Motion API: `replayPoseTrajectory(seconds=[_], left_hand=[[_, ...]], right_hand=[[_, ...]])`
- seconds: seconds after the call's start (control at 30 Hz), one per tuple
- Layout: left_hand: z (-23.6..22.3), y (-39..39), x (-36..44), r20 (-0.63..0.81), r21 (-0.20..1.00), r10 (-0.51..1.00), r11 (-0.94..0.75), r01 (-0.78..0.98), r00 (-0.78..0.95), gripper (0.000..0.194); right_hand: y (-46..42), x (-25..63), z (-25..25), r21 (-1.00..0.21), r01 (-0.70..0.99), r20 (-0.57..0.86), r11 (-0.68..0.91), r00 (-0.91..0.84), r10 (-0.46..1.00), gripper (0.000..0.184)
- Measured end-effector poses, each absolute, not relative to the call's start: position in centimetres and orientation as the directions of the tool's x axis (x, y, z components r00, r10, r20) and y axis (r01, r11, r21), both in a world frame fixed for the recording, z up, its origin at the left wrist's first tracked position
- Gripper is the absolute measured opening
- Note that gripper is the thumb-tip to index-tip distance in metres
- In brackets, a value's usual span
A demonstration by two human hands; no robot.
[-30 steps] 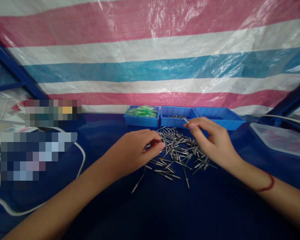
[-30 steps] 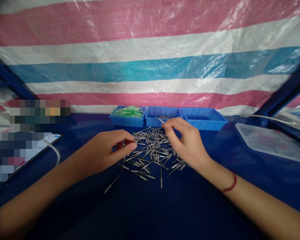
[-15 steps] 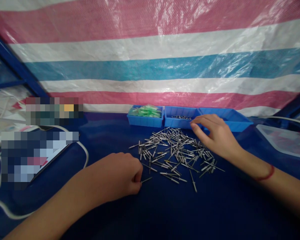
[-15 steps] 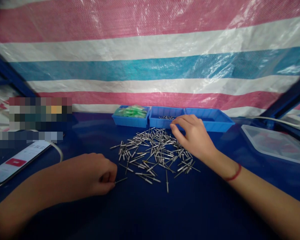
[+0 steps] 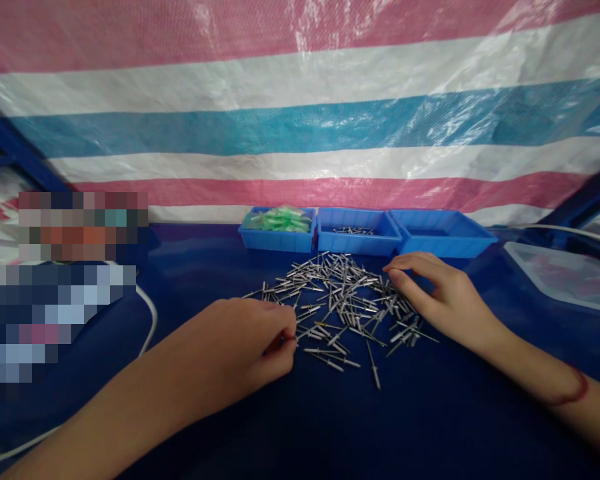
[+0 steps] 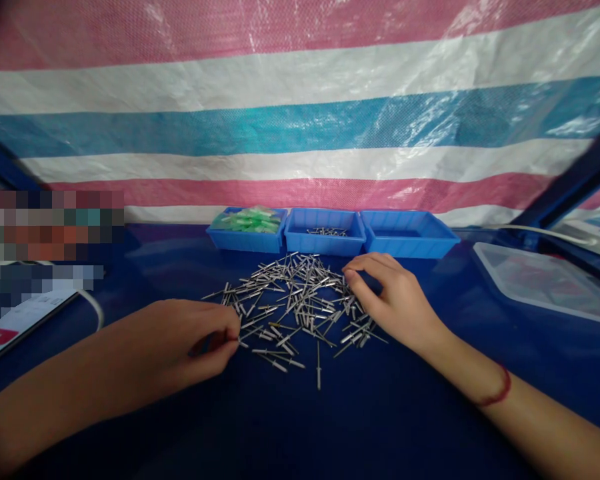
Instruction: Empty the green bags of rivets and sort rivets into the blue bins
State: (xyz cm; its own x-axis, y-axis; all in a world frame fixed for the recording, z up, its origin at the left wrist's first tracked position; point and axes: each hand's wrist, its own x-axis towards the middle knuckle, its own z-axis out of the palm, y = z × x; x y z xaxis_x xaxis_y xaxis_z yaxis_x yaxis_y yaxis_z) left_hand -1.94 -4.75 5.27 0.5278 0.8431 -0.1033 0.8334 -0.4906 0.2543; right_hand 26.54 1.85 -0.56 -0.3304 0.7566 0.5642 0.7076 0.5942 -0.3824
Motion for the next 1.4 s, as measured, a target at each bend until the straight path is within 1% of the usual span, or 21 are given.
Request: replayPoseTrajectory(seconds=[0.1,0.17,0.27,0.33,0.4,0.47,0.57,0.63,0.7,0.83,1.0,1.13,1.2,1.27,1.33,1.4], left_hand=[[5.1,-3.9,-1.7,-0.019,0.243,0.844,-0.517,0.821,0.537,0.009],[4.7,-3.2,-1.7,0.007,0.224,0.847,-0.519,0.825,0.531,0.012],[3.9,-2.1,-1.9,0.028,0.179,0.856,-0.512,0.84,0.515,0.024],[3.2,-1.3,-2.3,0.085,0.134,0.864,-0.504,0.853,0.497,0.031],[2.6,-0.7,-2.8,0.127,0.123,0.879,-0.474,0.872,0.46,0.045],[2.0,-0.2,-3.5,0.067,0.17,0.897,-0.442,0.881,0.437,0.065],[1.4,0.1,-4.4,-0.132,0.228,0.875,-0.43,0.874,0.465,0.095],[1.2,0.1,-4.8,-0.216,0.227,0.837,-0.457,0.86,0.502,0.108],[1.2,0.1,-4.9,-0.252,0.217,0.81,-0.485,0.847,0.529,0.116],[1.5,0.0,-4.8,-0.283,0.209,0.794,-0.496,0.843,0.538,0.12],[1.7,-0.1,-4.6,-0.279,0.218,0.781,-0.515,0.829,0.558,0.118],[1.6,0.0,-4.6,-0.29,0.22,0.778,-0.513,0.83,0.557,0.118],[1.4,0.1,-4.7,-0.287,0.218,0.774,-0.52,0.826,0.564,0.12],[1.2,0.2,-4.8,-0.269,0.223,0.769,-0.536,0.815,0.579,0.121],[1.1,0.3,-4.9,-0.255,0.227,0.766,-0.546,0.807,0.59,0.122],[1.1,0.2,-4.8,-0.245,0.229,0.763,-0.554,0.8,0.598,0.122]], right_hand=[[2.1,26.9,-0.9,-0.419,0.717,0.536,0.557,-0.3,0.789,0.016],[2.2,27.1,-1.1,-0.435,0.713,0.53,0.549,-0.29,0.797,0.017],[2.1,27.1,-1.2,-0.45,0.703,0.526,0.551,-0.29,0.799,0.017],[2.0,26.9,-1.1,-0.454,0.701,0.525,0.549,-0.288,0.801,0.016],[1.9,26.8,-1.0,-0.457,0.701,0.523,0.548,-0.287,0.802,0.016],[1.7,26.7,-1.0,-0.459,0.699,0.518,0.548,-0.291,0.805,0.017],[1.7,26.8,-0.8,-0.45,0.7,0.508,0.555,-0.31,0.804,0.021],[1.8,27.1,-0.5,-0.439,0.7,0.502,0.563,-0.329,0.8,0.023],[1.9,27.4,-0.1,-0.442,0.703,0.485,0.558,-0.336,0.807,0.026],[2.0,28.3,1.0,-0.473,0.722,0.436,0.506,-0.307,0.846,0.03],[2.0,29.1,2.0,-0.41,0.766,0.34,0.495,-0.375,0.863,0.031],[2.0,28.7,1.6,-0.376,0.78,0.296,0.5,-0.411,0.863,0.03],[1.9,28.4,1.1,-0.354,0.796,0.297,0.491,-0.402,0.866,0.031],[1.8,28.0,0.6,-0.318,0.808,0.323,0.496,-0.4,0.858,0.038],[1.8,27.7,0.1,-0.262,0.801,0.365,0.538,-0.434,0.824,0.047],[1.8,27.5,-0.3,-0.207,0.785,0.386,0.584,-0.484,0.786,0.05]])
